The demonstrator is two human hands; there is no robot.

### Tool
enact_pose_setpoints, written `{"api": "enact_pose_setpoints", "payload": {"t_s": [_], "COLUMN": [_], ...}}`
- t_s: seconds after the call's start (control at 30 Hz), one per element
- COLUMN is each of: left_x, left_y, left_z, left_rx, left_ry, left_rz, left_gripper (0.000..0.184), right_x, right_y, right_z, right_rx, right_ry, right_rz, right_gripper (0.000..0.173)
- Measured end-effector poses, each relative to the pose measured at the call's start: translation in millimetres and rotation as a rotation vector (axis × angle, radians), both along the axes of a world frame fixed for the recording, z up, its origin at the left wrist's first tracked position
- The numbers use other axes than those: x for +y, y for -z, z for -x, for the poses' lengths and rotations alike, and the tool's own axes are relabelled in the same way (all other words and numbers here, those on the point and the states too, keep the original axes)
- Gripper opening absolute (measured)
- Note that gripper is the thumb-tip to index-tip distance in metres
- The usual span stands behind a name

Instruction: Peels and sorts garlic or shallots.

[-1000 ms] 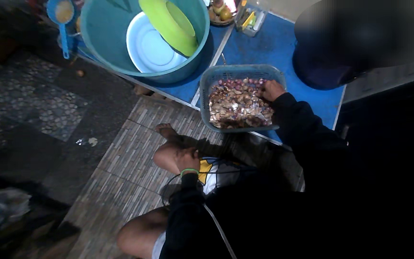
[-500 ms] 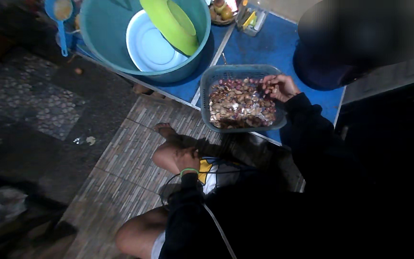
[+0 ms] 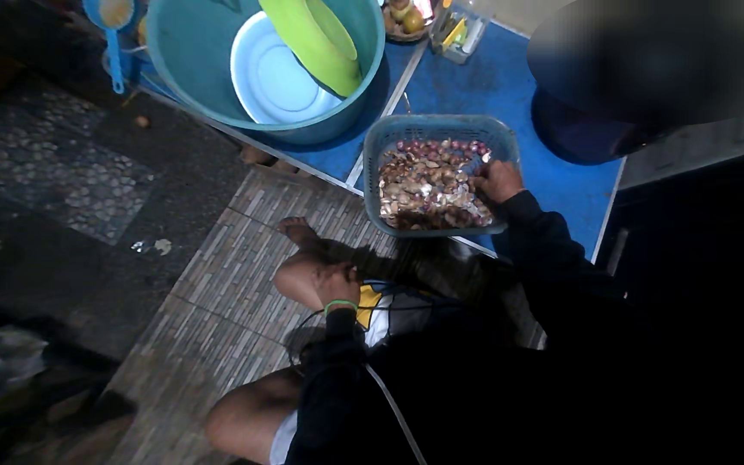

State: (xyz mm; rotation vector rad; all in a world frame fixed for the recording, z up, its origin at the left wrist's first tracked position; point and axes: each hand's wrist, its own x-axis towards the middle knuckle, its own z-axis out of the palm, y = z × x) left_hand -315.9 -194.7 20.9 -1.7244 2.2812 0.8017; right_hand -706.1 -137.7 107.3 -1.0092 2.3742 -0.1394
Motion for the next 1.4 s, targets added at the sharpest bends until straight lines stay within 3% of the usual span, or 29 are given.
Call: {"api": "enact_pose_setpoints", "payload": {"t_s": [0.13, 0.2, 0.33, 0.43, 0.57, 1.0, 1.4], "left_x": [1, 1, 1, 1, 0, 1, 1], "left_y": [0, 0, 6, 7, 5, 4, 2], "left_z": [1, 1, -4, -5, -3, -3, -1], "left_rx": [0.017, 0.018, 0.053, 0.066, 0.033, 0.037, 0.034], "left_ry": [0.000, -0.012, -0.041, -0.046, -0.016, -0.004, -0.016], "left_rz": [0.009, 0.005, 0.023, 0.017, 0.008, 0.019, 0.011], "left_gripper": [0.030, 0.030, 0.029, 0.029, 0.029, 0.028, 0.029], "right_x": [1, 1, 10, 15, 22, 29, 29], "right_y": [6, 3, -11, -23, -32, -34, -14], "right_z": [-3, -2, -2, -4, -8, -14, -24], "right_rx": [-0.001, -0.054, -0.396, -0.661, -0.832, -1.109, -1.306], "right_ry": [-0.127, -0.049, 0.184, 0.229, 0.225, 0.235, 0.298], "right_rz": [0.005, 0.069, 0.310, 0.440, 0.517, 0.577, 0.624], "right_gripper": [0.026, 0.023, 0.022, 0.020, 0.022, 0.032, 0.033]}}
